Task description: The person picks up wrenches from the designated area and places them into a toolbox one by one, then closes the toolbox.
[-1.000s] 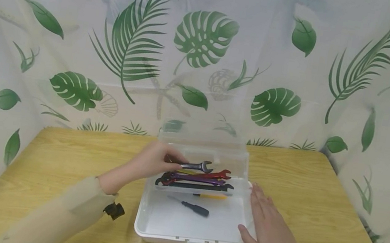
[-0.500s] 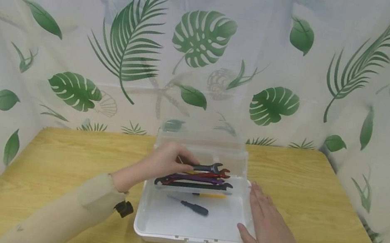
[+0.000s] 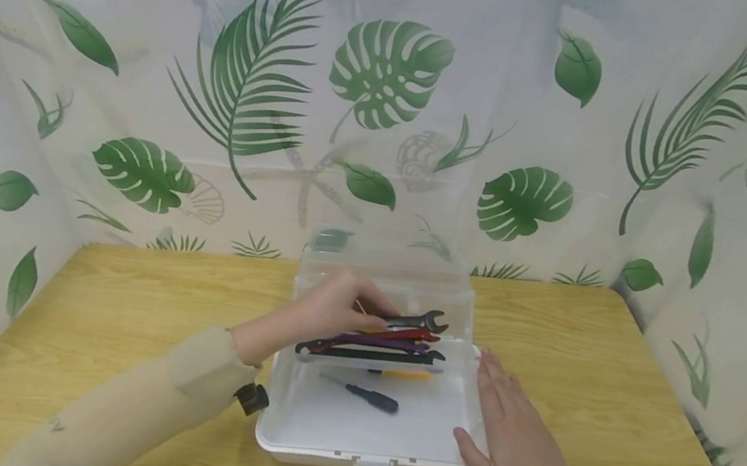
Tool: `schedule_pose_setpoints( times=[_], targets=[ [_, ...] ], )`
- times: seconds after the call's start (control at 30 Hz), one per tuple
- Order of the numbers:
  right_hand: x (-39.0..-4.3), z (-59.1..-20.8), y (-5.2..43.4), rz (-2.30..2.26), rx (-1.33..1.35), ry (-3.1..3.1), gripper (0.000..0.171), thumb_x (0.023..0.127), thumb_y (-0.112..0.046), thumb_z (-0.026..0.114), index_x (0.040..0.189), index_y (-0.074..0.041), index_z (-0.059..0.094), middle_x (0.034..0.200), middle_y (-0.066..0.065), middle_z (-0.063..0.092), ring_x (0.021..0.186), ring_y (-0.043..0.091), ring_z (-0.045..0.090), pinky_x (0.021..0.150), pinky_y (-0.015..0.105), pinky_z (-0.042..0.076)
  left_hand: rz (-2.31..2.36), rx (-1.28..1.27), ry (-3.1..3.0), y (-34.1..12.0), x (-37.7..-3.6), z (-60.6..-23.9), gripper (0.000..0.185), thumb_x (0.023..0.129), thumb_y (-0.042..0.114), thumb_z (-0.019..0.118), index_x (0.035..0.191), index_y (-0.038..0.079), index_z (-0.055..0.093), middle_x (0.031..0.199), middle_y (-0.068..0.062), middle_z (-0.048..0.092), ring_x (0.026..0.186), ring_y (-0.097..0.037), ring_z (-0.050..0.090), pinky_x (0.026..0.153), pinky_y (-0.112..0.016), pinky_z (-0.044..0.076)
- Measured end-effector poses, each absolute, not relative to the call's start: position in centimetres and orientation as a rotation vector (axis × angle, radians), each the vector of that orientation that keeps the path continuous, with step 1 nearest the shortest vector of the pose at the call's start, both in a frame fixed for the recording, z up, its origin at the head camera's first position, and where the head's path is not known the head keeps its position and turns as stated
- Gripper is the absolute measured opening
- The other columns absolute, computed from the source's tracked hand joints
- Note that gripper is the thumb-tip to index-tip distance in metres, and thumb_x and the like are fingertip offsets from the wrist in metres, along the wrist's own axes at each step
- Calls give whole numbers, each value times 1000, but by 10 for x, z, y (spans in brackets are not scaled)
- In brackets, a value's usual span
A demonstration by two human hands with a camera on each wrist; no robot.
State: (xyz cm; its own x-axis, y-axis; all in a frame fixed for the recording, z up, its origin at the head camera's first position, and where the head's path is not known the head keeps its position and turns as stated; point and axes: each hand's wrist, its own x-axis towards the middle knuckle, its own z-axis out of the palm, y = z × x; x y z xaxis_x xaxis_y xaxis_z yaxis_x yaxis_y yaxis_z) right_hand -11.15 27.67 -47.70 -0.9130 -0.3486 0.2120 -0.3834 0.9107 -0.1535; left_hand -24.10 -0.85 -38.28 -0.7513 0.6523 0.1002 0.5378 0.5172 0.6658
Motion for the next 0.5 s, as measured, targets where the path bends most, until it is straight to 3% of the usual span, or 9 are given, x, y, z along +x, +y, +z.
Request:
schedule_pose_setpoints(
  times=[0.5],
  targets=[
    [-112, -477, 276, 291, 544, -2916, 87, 103, -41, 63, 165, 6, 25, 176, 19, 22, 156, 43, 36, 117, 5, -19, 1065, 1063, 2435, -6, -245, -385, 26, 96, -5, 72, 122, -1, 78, 121, -16, 79, 109, -28, 77, 88, -18, 61]
  ],
)
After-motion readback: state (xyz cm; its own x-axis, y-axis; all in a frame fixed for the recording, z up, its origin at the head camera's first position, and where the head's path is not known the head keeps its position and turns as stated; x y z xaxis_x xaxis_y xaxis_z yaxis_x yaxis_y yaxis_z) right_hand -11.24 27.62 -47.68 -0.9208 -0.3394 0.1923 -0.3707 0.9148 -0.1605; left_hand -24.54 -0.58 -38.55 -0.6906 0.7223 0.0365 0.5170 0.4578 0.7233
